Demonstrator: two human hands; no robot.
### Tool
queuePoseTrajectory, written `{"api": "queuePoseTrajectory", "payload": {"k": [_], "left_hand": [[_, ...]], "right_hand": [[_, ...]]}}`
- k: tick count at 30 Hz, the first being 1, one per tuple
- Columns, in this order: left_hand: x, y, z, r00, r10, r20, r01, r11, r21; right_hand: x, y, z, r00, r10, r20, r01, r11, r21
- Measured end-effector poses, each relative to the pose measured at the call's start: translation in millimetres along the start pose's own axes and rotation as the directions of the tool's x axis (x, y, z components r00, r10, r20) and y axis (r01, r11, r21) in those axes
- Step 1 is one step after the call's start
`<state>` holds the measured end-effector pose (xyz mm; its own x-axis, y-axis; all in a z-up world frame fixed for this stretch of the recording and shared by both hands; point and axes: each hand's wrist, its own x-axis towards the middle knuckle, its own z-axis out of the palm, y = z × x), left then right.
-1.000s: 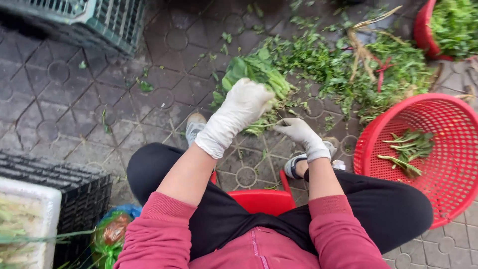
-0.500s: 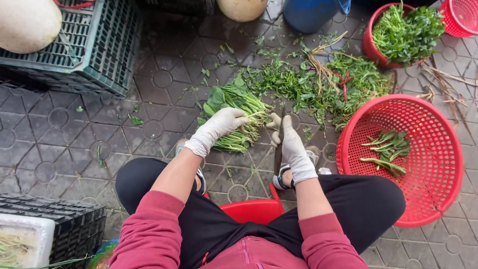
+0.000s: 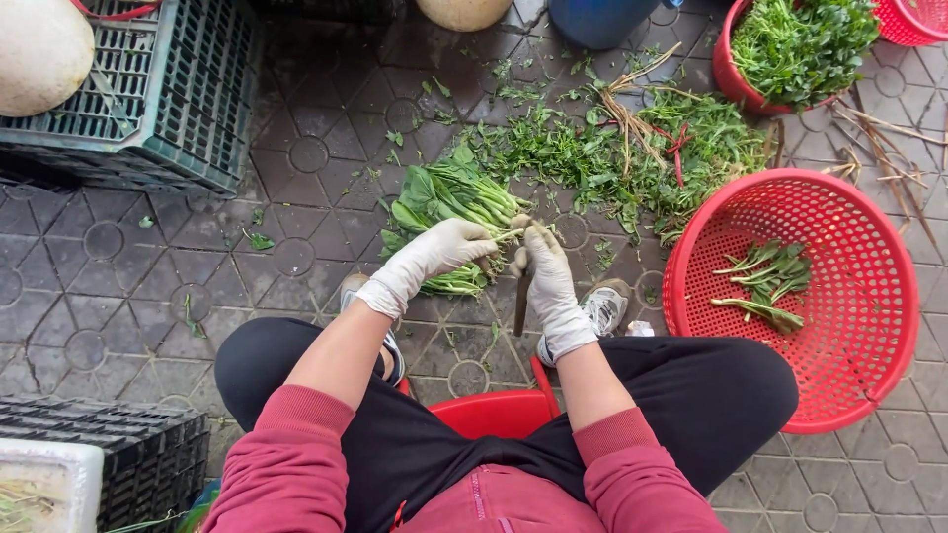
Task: Trimming the root ends of leafy green vegetables with a small knife and placing them into a red plastic basket.
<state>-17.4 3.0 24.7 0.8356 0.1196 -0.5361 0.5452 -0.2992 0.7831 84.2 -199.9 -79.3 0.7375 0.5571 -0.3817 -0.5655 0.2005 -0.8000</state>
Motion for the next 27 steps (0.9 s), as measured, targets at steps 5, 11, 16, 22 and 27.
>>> {"api": "queuePoseTrajectory", "payload": {"k": [5,11,16,22,27], "left_hand": [[0.1,14.1,3.6,1.0,0.026,0.014,-0.025,1.0,-0.017],[21.6,18.7,11.6,0.999,0.041,-0.03,-0.04,0.998,0.051],[33.2,21.5,18.2,0.999,0.036,-0.025,-0.03,0.977,0.213],[37.4,23.6,25.3,0.997,0.044,-0.059,-0.018,0.928,0.372],[67.2,7.7,37.8,0.936,0.333,-0.113,-0.225,0.815,0.534]], "right_hand": [[-8.7,-14.9,5.4,0.999,0.048,-0.019,-0.045,0.992,0.115],[0.4,-13.7,-3.8,0.987,0.034,-0.159,-0.03,0.999,0.024],[-1.6,-33.3,-16.9,0.867,0.024,-0.498,-0.051,0.998,-0.039],[-27.1,-63.4,-0.5,0.965,0.12,-0.233,-0.157,0.977,-0.144],[-20.9,-73.8,-24.4,0.96,-0.057,-0.273,0.017,0.989,-0.147]]}}
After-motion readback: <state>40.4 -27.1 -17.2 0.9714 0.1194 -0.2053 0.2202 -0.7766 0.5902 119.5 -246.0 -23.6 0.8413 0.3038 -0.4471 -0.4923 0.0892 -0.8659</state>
